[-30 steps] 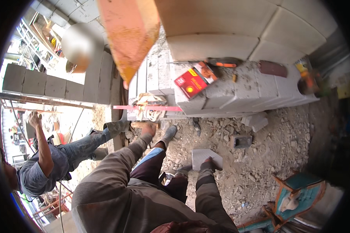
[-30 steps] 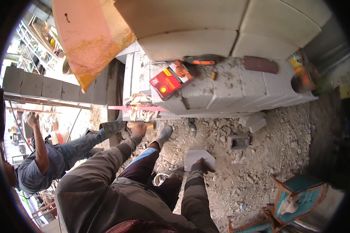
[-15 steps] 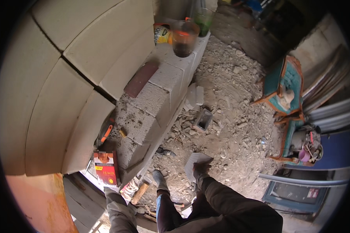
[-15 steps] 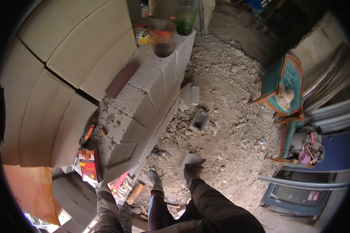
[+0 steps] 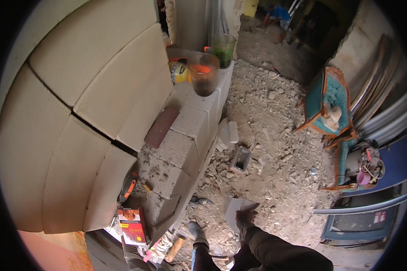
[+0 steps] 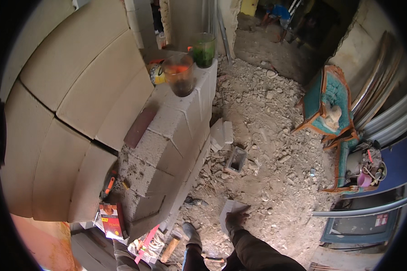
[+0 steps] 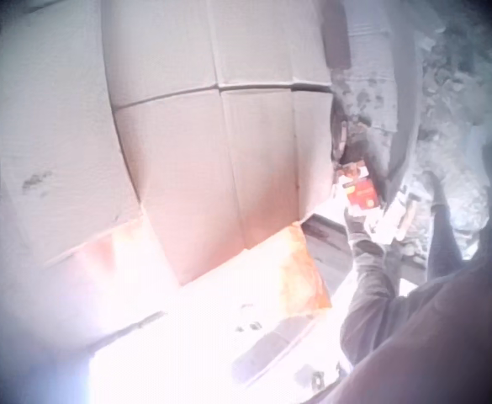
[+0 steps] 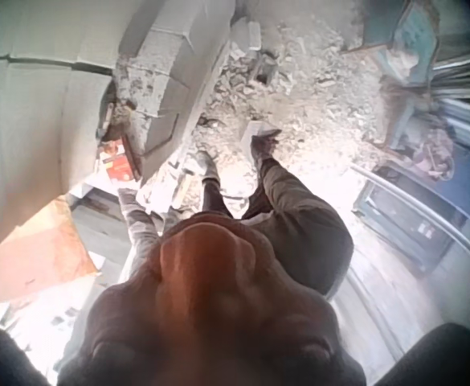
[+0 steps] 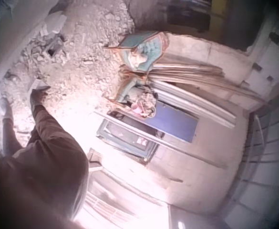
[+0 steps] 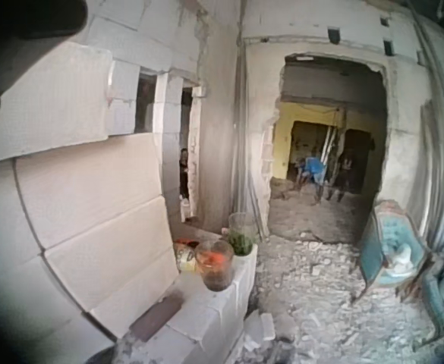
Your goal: The person picks up white rectangular tiles and carries them to a work area. They then sit on the ground, use a tape measure to measure the tiles, and arrange them on the floor.
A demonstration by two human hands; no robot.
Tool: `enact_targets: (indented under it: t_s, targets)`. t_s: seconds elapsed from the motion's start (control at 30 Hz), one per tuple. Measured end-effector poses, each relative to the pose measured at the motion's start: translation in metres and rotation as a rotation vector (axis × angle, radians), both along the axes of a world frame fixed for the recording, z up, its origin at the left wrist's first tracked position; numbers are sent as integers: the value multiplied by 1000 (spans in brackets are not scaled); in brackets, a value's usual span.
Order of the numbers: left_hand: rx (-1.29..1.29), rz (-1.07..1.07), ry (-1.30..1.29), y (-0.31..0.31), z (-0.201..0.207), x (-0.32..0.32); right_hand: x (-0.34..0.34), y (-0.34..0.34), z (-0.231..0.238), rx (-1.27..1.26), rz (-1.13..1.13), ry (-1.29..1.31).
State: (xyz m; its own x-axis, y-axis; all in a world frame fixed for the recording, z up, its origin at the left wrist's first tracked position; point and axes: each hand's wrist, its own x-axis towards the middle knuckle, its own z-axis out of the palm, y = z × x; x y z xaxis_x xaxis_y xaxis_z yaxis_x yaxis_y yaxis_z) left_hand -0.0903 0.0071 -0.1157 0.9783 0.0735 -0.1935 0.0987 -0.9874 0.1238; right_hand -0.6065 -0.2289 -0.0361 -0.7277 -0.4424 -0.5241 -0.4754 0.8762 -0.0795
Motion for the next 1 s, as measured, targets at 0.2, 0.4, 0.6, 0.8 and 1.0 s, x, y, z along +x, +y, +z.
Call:
enact_targets:
  t_s: [0.2,0.4,0.6,0.8,1.0]
  targets:
    - [-3,-8,-43,-19,0,-7,-21,6,-42,-34,-63,-26]
    - [-45,-1,-52,-6,-16,-25,-43,14,-60,-224,-17,-28]
    - [-126,-20,-89,3,-24,0,-65,16,-89,27,149,102]
    - [-152,9,196,-49,91,-29,-64,19,-71,-174,69,59]
    - [-76,-105,231,-4,297,7,-73,7,-63,-91,217,86]
